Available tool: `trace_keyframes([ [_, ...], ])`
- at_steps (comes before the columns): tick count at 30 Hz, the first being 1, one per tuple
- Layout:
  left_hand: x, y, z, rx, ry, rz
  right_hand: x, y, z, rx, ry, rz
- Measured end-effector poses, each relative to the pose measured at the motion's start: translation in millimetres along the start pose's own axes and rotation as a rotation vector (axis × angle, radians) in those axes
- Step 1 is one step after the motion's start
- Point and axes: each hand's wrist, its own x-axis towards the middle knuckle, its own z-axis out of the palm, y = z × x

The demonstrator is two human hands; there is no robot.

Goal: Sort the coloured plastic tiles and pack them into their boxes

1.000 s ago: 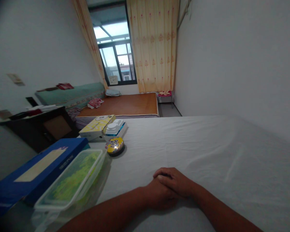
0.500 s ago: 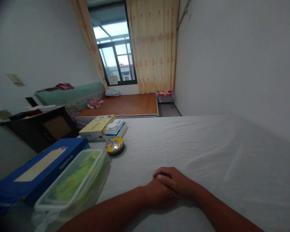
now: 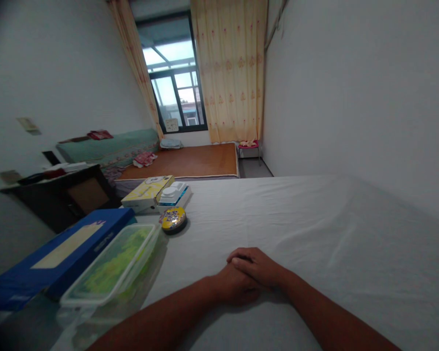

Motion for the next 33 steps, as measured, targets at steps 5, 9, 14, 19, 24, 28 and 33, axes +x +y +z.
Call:
trace_keyframes([
  [5,-0.3,1.0,-4.1,0.018,-0.011,-0.013,-0.8,-0.3,2.8,-0.015,0.055,-0.036],
  [9,1.8,7.9,-23.7,0.002,-0.035,-0.037,-0.3,0.6,2.5,-0.032,0.094,-0.03],
  [14,-14.7,22.7,-67.7,0.03,-0.152,-0.012,1.3,7.9,-1.7,-0.013,0.093,0.013],
  [19,-66.8,31.0,-119.3,0.086,-0.15,-0.254,2.6,21.5,0.7,0.038,0.095,0.092],
  [24,-122.5,19.9,-156.7,0.11,-0.051,-0.523,1.8,22.7,2.8,0.018,0.107,0.103],
  [28,-138.1,15.6,-157.8,0.103,-0.001,-0.611,2.4,22.3,3.3,-0.001,0.111,0.115],
  [33,-132.5,27.9,-142.5,0.111,0.021,-0.586,3.0,27.6,7.7,-0.067,0.152,0.14],
])
